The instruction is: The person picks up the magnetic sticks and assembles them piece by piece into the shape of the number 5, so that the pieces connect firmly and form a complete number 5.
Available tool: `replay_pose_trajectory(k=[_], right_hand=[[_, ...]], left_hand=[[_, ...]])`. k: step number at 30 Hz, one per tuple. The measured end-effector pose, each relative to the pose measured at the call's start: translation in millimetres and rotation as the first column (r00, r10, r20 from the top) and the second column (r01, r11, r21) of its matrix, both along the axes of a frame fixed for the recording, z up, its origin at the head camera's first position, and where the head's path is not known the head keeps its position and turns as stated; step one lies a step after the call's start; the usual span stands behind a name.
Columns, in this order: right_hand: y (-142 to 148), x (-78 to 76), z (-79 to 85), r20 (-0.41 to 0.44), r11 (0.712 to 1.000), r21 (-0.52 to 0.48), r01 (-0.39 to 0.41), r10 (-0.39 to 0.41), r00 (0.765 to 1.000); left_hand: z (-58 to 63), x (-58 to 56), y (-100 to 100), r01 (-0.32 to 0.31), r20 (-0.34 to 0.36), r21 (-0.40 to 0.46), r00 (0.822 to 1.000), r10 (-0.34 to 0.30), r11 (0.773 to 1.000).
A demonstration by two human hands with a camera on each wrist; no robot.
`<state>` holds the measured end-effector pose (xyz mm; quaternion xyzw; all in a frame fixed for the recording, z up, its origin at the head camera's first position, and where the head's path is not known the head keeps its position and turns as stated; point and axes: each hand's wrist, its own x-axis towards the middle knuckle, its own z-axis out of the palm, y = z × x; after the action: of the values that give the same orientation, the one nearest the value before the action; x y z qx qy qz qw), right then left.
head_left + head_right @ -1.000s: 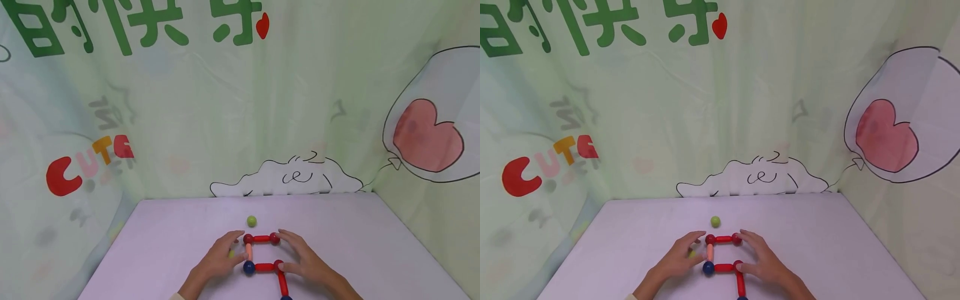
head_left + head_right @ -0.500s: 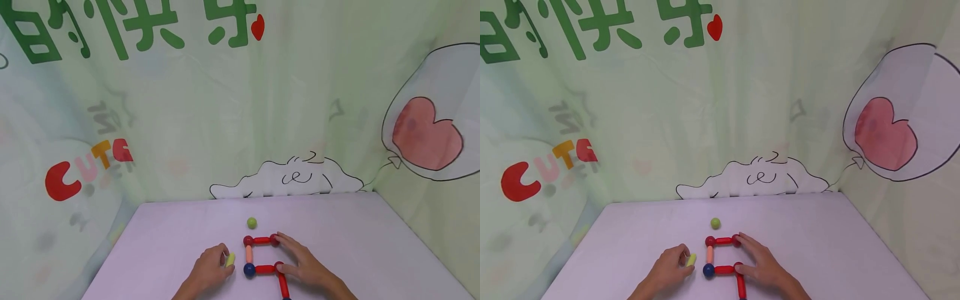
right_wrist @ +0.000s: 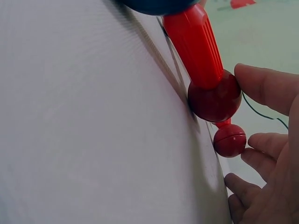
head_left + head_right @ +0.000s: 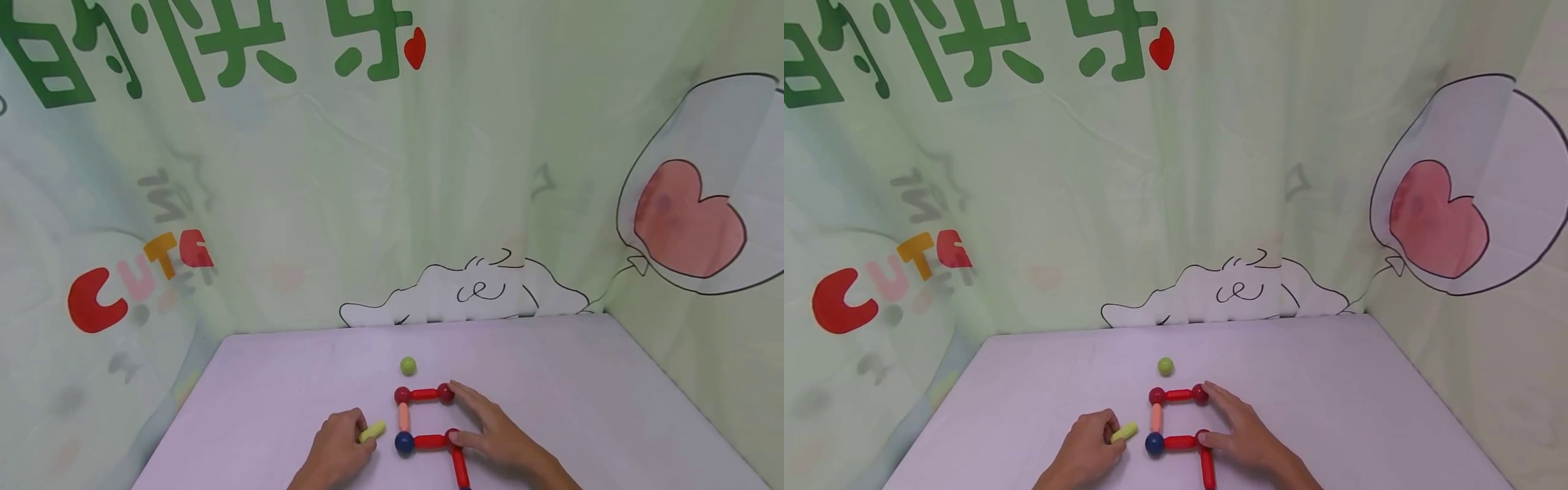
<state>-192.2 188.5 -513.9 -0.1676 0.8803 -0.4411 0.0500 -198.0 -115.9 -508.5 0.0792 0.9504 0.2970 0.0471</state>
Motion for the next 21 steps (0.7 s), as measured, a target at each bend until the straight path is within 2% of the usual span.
replay_pose_trajectory(k=[6, 11, 18, 21], right_hand=[[0, -0.2, -0.1, 0.007, 1.000, -0.008, 0.008, -0.008, 1.000], [0, -0.6, -0.8, 0.005, 1.000, -0.018, 0.003, -0.002, 1.000], [-1, -1.7, 0.3, 0.028, 1.000, -0.019, 0.016, -0.015, 0.999], [-1, -1.6, 0.6, 0.030, 1.000, -0.008, 0.016, -0.016, 0.999]], left_hand=[[-3.4, 5.0, -7, -0.008, 0.028, 0.162, 1.000, 0.004, 0.987], [-2.1, 13.7, -11, 0.026, 0.041, 0.322, 0.998, -0.042, 0.946], [9.4, 29.9, -10, 0.061, 0.074, 0.430, 0.992, -0.103, 0.901], [15.5, 39.1, -7, 0.081, 0.085, 0.484, 0.987, -0.139, 0.872]])
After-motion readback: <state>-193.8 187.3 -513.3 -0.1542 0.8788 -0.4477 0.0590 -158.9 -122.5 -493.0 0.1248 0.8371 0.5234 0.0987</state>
